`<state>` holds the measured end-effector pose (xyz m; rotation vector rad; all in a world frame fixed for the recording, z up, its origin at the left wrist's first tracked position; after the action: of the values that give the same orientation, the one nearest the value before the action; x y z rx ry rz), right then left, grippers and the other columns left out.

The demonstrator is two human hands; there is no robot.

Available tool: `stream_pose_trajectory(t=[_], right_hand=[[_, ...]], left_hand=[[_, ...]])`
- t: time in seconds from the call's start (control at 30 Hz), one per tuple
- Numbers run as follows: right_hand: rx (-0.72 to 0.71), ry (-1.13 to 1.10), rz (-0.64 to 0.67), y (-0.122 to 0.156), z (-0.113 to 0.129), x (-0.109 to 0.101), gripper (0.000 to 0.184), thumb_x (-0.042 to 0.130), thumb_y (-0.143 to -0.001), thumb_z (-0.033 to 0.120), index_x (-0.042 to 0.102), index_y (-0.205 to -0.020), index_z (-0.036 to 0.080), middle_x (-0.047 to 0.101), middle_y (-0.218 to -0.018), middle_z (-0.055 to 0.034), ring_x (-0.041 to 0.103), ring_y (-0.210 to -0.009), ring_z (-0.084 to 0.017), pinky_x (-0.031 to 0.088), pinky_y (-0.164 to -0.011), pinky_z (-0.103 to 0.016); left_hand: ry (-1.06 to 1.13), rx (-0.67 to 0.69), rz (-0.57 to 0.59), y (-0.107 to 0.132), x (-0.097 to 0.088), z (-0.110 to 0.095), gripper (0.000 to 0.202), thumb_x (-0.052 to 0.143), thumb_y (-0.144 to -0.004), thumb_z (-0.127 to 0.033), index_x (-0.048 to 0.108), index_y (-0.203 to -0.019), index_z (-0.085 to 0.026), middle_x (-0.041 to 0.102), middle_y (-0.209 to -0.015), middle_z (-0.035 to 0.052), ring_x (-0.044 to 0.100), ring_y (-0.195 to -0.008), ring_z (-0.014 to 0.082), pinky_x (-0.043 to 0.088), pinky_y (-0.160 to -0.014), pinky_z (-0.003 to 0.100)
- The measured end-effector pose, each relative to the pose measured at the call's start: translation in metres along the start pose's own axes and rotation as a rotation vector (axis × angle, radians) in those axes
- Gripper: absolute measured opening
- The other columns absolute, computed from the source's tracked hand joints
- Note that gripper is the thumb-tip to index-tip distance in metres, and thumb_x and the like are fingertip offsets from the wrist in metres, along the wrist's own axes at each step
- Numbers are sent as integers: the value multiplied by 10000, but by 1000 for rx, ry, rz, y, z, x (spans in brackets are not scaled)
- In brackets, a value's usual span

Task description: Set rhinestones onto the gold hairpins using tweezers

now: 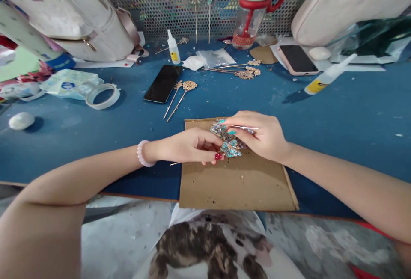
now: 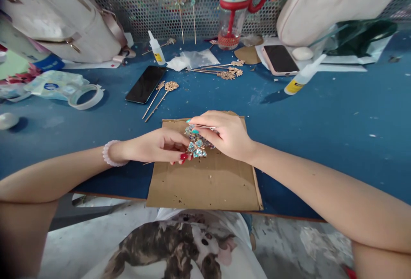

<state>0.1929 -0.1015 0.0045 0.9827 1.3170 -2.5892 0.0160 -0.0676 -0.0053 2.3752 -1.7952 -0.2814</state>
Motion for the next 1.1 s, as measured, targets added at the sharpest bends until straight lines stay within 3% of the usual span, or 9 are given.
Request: stream_pose_trajectory(t=[0.17,0.4,1.1], right_hand=[[-43,21,35,0,1,1,130,572,-905,171,664,-992,201,737,-926,-34,693,-861,-124,565,-764,-243],[-132,7,105,-2,4,4,105,572,-914,198,656,-975,180,714,-936,-54,670,-859,-120,548,-770,-236],[-170,22,173,-3,7,6,102,541,-931,219,622,-991,205,690,-945,-48,652,-861,-135,552,-759,-278]], left_hand=[[-78,17,53,0,-1,-3,182,533,-882,-183,646,-1020,-146,664,-958,75,630,-747,103,527,-589,174],[-246,74,96,1,-2,-1,189,564,-861,-129,667,-1019,-142,689,-890,75,661,-681,108,544,-603,180],[-243,111,113,1,-3,-4,220,542,-846,-75,662,-1017,-145,677,-898,61,667,-679,93,555,-603,174]])
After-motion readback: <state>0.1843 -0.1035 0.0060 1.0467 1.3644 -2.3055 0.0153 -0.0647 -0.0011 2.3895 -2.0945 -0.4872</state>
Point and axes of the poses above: each hand's wrist, its own y-axis away from the middle knuckle, its own x-axis out of the palm, z = x × y, the point moved 3 cm from there along -y, towards the middle knuckle
